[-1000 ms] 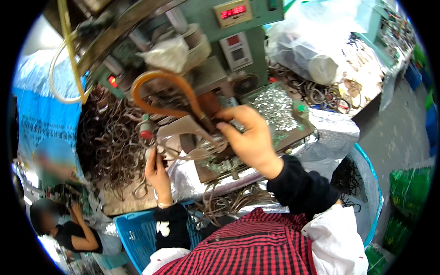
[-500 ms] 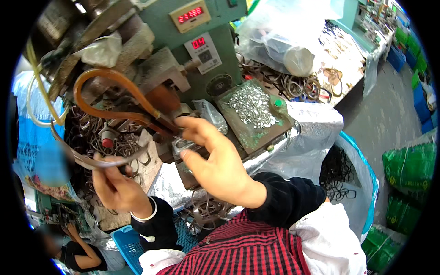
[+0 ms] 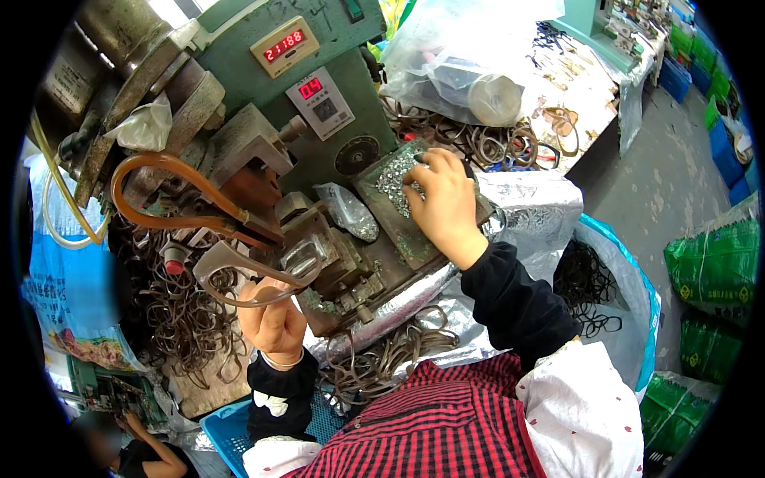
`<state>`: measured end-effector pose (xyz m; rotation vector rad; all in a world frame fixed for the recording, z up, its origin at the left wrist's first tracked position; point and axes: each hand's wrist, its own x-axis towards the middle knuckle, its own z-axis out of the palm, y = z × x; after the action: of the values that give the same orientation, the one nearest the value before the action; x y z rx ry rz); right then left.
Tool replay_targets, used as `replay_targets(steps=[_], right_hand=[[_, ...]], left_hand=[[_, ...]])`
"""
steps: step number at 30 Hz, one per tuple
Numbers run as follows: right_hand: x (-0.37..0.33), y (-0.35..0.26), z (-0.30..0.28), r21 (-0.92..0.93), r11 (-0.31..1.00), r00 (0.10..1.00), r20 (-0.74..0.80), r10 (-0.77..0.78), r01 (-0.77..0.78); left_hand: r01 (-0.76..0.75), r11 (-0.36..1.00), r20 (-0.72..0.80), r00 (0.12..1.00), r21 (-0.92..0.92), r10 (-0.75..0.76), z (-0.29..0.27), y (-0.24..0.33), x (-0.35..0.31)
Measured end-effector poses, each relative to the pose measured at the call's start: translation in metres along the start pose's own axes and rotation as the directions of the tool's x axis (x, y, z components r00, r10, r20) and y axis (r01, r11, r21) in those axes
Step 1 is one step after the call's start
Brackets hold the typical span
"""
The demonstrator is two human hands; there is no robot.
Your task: The person repeatedly picks small metal components from a tray and places them into a press machine, then removes the assembled parts. The process is continuous and repetitive, with the person handling multiple small metal pieces throughout the clip.
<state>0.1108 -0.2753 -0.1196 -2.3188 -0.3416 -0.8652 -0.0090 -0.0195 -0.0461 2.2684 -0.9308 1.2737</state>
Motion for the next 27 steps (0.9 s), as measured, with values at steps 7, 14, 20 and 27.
replay_targets(steps=[7,14,20,27], right_hand=[[0.012,-0.006,0.017,0.036,0.993,0.994,-0.02,-0.109,0.11],[0.011,-0.002,0.043,-0.255,0.948,0.974,0.173,-0.149,0.19],[0.0,0.006,0.001,0.074,0.992,0.994,-0.032,-0.104,0.106],[0.008,-0.019,0.013,0.122,0.989,0.996,-0.039,-0.075,0.08]], left_hand=[[0.002,1.0,-0.047,0.999,-0.006,-0.002,0.007,-0.001,0.006],[0.13,0.916,-0.005,0.99,0.38,-0.138,-0.074,0.021,-0.041],[0.759,0.42,-0.626,0.65,0.498,-0.431,-0.204,0.009,-0.066],[0.642,-0.126,-0.3,0.168,0.756,-0.939,-0.173,-0.04,-0.211]])
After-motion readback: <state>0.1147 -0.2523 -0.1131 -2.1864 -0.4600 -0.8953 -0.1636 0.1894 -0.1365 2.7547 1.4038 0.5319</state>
